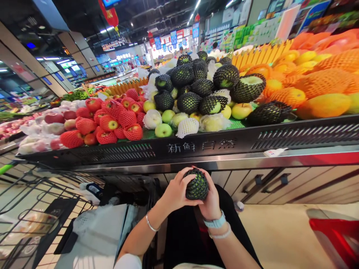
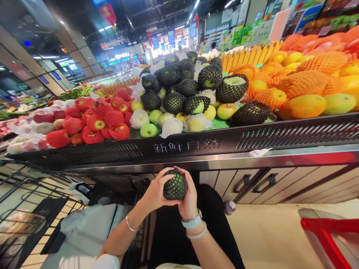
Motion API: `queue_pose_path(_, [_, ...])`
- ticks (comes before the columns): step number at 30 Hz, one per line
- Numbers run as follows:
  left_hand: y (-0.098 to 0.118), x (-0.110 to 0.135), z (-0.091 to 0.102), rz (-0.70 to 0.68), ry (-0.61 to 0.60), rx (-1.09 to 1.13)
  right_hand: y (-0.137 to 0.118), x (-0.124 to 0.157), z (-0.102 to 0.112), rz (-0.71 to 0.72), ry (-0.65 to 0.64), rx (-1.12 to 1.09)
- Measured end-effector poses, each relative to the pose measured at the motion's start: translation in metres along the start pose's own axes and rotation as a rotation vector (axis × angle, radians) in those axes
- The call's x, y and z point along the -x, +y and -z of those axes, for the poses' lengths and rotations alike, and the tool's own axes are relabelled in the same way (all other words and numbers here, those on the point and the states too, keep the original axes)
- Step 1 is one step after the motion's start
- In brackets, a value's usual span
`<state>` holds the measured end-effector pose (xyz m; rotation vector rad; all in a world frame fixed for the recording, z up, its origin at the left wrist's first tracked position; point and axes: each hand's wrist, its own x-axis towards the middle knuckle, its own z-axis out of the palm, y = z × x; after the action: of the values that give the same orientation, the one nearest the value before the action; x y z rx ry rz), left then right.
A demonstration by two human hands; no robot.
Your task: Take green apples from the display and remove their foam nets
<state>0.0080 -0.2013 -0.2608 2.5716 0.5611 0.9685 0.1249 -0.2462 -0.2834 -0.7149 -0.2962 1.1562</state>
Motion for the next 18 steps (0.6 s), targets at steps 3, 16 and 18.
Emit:
queue_pose_path(3, [0.002, -0.001, 0.013, -0.049, 0.114, -0.102, -0.006, -0.003, -0.01, -0.041, -0.128, -0.008])
queue_pose_path(16, [-0.044, -0.106, 0.195, 0.334, 0.06, -0.914, -0.001, -0.007, 0.017, 0.052, -0.155, 0.115])
queue_pose_path(18, [-0.048, -0.125, 0.203, 0.337, -0.028, -0.976, 0.001, -0.01, 0.024, 0.074, -0.126, 0.164])
